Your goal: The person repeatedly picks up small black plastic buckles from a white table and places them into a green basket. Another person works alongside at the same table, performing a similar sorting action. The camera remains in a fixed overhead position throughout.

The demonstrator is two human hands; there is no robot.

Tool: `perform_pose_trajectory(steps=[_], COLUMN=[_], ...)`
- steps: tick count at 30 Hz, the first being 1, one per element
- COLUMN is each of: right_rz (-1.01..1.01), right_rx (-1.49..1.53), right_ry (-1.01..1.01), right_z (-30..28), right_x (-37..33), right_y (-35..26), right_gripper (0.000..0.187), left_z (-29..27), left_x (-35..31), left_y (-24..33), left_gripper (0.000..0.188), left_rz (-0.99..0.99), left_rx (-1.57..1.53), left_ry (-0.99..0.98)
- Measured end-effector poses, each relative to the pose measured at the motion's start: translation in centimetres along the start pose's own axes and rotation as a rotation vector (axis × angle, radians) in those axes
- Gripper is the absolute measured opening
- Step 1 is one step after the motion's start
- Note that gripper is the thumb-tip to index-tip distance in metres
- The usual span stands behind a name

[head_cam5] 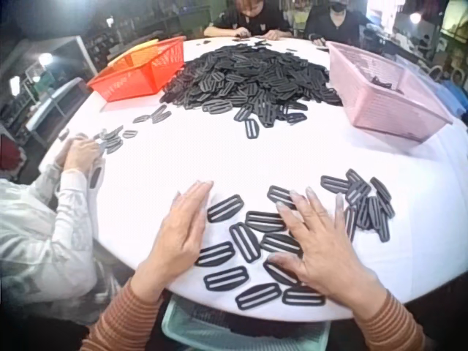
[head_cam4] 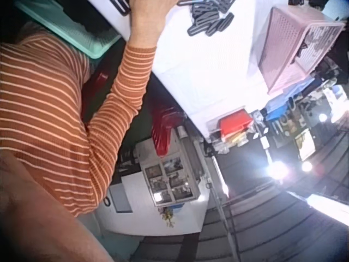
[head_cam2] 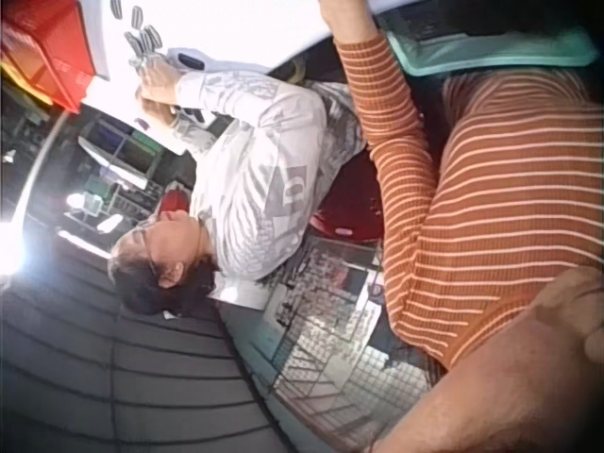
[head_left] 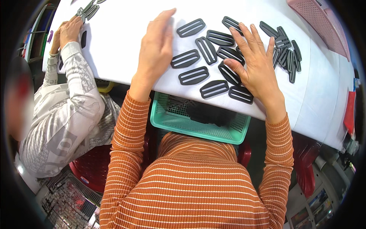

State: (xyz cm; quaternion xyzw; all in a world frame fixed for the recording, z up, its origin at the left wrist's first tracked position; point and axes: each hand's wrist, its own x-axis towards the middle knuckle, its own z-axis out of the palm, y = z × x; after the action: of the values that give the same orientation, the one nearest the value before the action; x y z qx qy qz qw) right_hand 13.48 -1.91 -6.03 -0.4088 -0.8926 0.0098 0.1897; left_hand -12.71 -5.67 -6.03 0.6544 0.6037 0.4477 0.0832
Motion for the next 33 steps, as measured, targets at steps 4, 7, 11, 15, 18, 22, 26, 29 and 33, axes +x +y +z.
perform_pose_trajectory(steps=[4, 7, 11, 15, 18, 22, 26, 29, 33], right_rz=[0.046, -0.025, -0.099, -0.109, -0.139, -0.205, -0.221, -0.154, -0.170], right_rx=[0.055, 0.092, 0.154, 0.149, 0.125, 0.166, 0.285, 0.308, 0.122], right_ry=[0.038, 0.122, 0.179, 0.162, 0.137, 0.125, 0.096, 0.091, 0.084], right_z=[-0.3, -0.7, -0.2, 1.3, 1.6, 0.9, 0.2, 0.3, 1.0], right_x=[-0.6, 0.1, 2.6, 4.1, 4.6, 4.8, 4.6, 5.0, 5.8], right_y=[0.0, -0.6, -2.1, -2.5, -3.0, -4.2, -4.7, -5.0, -4.9], right_gripper=[0.072, 0.052, 0.043, 0.041, 0.037, 0.029, 0.024, 0.028, 0.038], left_z=[-1.2, -0.6, 0.1, -0.2, -0.1, 0.1, -0.1, -0.1, -0.5], left_x=[-0.7, -0.4, 0.3, 1.0, 0.8, -0.1, -0.2, -0.2, -0.1], left_y=[-1.3, -0.6, 0.4, 0.0, -0.2, 0.5, 0.4, 0.2, 0.3], left_gripper=[0.034, 0.031, 0.034, 0.040, 0.035, 0.037, 0.039, 0.043, 0.048], left_rz=[-0.032, 0.096, 0.201, 0.167, 0.096, 0.079, 0.111, 0.116, 0.088], left_rx=[0.054, 0.275, 0.398, 0.307, 0.225, 0.233, 0.290, 0.297, 0.223], left_ry=[0.105, 0.030, -0.100, -0.048, 0.017, 0.027, -0.009, -0.043, -0.096])
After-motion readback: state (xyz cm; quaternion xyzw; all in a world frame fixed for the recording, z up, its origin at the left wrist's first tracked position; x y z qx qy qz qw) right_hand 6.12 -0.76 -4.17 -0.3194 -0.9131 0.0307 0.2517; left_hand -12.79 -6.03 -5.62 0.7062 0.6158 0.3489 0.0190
